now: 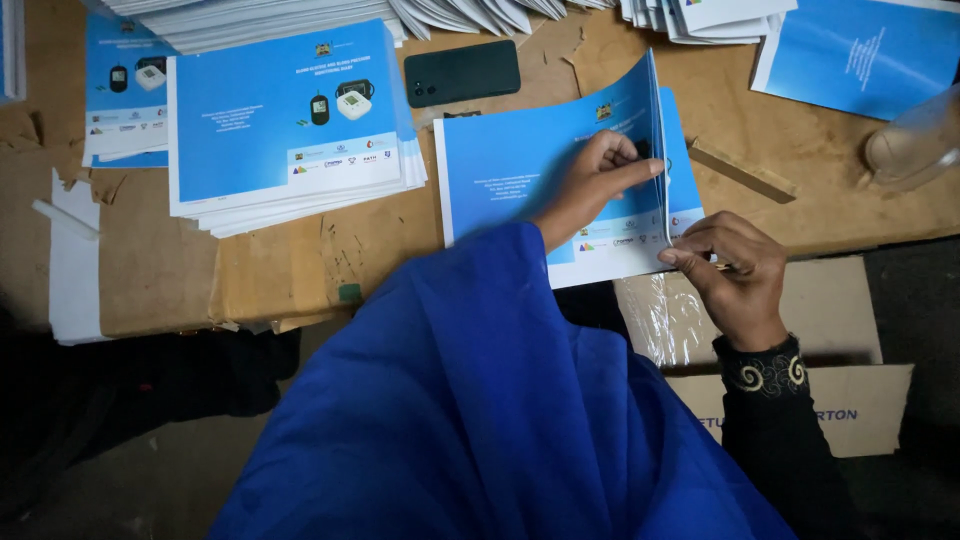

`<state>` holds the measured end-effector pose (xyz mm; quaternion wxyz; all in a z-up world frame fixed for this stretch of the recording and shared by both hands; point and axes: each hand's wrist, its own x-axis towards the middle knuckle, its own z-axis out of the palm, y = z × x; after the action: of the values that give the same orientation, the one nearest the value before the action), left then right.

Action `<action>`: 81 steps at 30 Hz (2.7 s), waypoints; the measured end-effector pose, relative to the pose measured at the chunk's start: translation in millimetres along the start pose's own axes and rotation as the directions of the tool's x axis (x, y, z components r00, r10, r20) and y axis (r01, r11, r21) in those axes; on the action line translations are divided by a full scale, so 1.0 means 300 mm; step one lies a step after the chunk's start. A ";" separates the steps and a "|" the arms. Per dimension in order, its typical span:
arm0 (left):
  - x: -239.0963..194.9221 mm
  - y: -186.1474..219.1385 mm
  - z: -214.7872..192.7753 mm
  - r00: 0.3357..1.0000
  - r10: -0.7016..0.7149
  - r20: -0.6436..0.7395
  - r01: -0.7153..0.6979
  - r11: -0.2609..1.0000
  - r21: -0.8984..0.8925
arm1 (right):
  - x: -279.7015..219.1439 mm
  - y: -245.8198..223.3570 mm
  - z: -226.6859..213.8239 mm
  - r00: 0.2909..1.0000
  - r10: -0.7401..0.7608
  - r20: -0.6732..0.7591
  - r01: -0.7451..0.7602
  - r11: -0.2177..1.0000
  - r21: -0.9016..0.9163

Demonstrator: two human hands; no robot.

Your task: The person is manually folding printed sheets and using a wooden block to crease the edges to create booklets.

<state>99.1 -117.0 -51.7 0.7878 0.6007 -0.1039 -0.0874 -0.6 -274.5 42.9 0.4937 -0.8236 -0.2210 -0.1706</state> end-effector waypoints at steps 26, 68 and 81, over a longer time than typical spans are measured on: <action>0.027 0.087 0.050 0.906 -0.287 -0.310 0.342 0.930 0.138 | -0.067 0.045 0.004 0.891 0.439 -0.117 -0.410 0.888 0.209; -0.315 0.609 -0.340 0.887 0.462 -0.024 -0.448 0.871 0.204 | 0.168 0.136 -0.059 0.877 -0.057 -0.476 0.171 0.965 0.200; -0.299 0.159 -0.370 0.894 0.217 -0.392 -0.086 0.942 0.325 | -0.011 0.210 0.084 0.908 0.207 -0.365 -0.107 0.955 0.275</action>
<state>43.0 22.1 -39.5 0.6957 0.7076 0.0100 0.1237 31.7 -279.0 -16.7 0.6393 -0.7197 -0.0705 -0.2616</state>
